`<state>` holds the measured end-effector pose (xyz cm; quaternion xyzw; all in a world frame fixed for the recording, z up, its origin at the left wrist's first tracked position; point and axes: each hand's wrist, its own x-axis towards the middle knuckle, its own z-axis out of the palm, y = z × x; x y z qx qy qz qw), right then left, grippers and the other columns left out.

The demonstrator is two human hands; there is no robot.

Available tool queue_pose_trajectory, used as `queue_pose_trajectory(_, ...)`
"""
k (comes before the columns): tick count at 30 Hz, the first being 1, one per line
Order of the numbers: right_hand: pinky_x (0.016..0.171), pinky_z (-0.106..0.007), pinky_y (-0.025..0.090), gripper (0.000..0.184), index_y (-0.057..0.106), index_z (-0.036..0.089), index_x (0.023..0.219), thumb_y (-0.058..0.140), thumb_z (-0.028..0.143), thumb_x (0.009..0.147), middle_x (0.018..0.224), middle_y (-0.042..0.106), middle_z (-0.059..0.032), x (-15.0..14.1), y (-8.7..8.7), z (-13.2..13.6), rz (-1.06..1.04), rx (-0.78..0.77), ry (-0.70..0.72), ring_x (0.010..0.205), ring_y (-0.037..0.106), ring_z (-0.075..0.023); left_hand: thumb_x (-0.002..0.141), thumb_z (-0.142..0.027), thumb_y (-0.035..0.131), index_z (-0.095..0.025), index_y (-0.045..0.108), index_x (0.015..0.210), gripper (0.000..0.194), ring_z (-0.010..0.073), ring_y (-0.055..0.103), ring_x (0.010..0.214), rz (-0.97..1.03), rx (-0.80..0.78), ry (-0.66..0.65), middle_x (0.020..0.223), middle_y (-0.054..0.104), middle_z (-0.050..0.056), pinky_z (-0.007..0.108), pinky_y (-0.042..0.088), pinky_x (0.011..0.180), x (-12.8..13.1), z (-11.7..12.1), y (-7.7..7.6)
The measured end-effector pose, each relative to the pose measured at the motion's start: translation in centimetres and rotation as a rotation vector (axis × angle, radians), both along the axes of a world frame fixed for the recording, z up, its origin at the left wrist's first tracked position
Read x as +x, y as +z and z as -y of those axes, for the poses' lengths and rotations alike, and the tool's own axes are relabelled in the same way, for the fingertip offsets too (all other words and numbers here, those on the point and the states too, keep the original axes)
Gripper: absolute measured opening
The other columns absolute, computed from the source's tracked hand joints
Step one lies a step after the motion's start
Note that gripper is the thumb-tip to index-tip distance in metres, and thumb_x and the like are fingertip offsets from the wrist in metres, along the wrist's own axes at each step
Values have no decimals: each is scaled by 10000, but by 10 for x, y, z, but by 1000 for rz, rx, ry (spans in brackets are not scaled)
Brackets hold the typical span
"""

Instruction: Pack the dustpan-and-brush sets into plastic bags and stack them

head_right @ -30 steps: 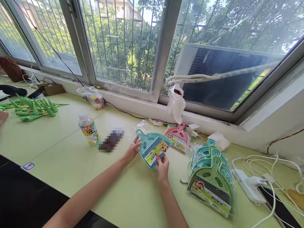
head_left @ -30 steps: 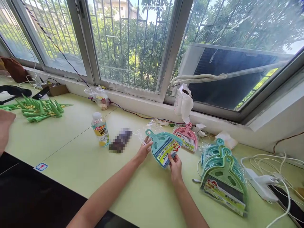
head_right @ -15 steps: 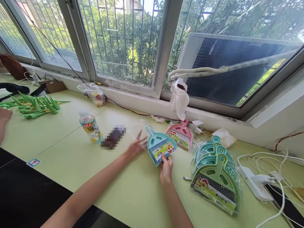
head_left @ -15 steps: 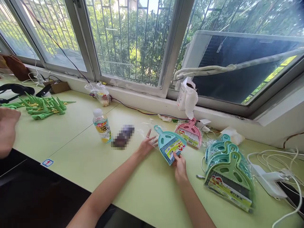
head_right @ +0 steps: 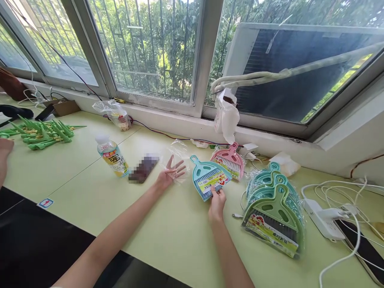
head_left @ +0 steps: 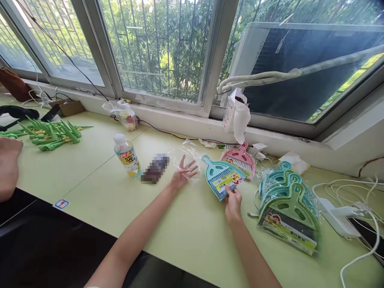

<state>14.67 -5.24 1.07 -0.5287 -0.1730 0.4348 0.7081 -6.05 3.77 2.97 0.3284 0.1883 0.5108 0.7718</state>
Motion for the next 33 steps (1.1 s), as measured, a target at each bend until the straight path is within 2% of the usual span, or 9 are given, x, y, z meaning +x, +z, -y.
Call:
queue_pose_trajectory(4, 692, -305, 544, 453, 624, 186, 962, 775, 368, 575, 1046, 690, -61, -2, 5, 1, 8, 2, 134, 882, 659, -223, 740, -100, 591, -429, 124, 1447, 909, 214, 569, 1149, -45, -16, -4, 1376, 481, 39, 457, 401, 997, 4, 3, 1)
queue_pose_trajectory(9, 691, -332, 547, 487, 641, 178, 964, 805, 397, 561, 1009, 702, -70, -11, 6, 2, 21, 20, 268, 861, 662, -239, 718, -118, 666, -401, 243, 1411, 860, 157, 653, 921, -146, -43, 3, 1165, 622, -2, 334, 494, 866, 12, 11, 3)
queue_pose_trajectory(12, 694, -337, 547, 506, 643, 175, 961, 812, 421, 552, 986, 706, -74, -12, 4, 1, 29, 32, 270, 861, 661, -241, 709, -141, 707, -364, 332, 1369, 791, 162, 658, 869, -195, -20, -75, 1109, 648, 9, 332, 516, 828, 17, 16, 1)
queue_pose_trajectory(20, 710, -331, 546, 581, 623, 172, 1060, 804, 410, 561, 1037, 693, -83, -12, 5, 0, 18, 60, 165, 883, 659, -236, 713, -140, 727, -198, 458, 1296, 645, 252, 642, 1016, -215, -23, -379, 1163, 641, 119, 453, 451, 979, 34, 30, -8)
queue_pose_trajectory(25, 717, -341, 543, 584, 622, 164, 1061, 795, 433, 572, 1032, 695, -94, -13, 8, 0, 39, 68, 178, 895, 657, -247, 740, -189, 713, -122, 584, 1137, 423, 268, 648, 1013, -258, -25, -484, 1155, 645, 152, 481, 413, 1022, 34, 36, -9)
queue_pose_trajectory(28, 731, -349, 541, 589, 631, 160, 1047, 805, 438, 558, 1003, 701, -94, -9, 11, -1, 50, 74, 202, 896, 657, -249, 759, -241, 701, -112, 609, 1118, 393, 275, 652, 1000, -291, -26, -541, 1150, 648, 161, 485, 418, 1013, 33, 37, -9)
queue_pose_trajectory(30, 733, -351, 540, 588, 634, 165, 1043, 811, 432, 550, 993, 702, -88, -7, 13, -1, 52, 83, 221, 899, 655, -247, 774, -289, 687, -133, 607, 1125, 392, 284, 646, 1009, -269, -18, -514, 1155, 648, 151, 501, 431, 992, 33, 36, -9)
queue_pose_trajectory(33, 735, -348, 541, 560, 635, 178, 1028, 810, 425, 557, 1007, 698, -81, -6, 12, -1, 53, 95, 229, 910, 651, -244, 806, -368, 645, -161, 606, 1104, 365, 292, 621, 1058, -222, -7, -338, 1157, 649, 131, 491, 454, 966, 35, 33, -10)
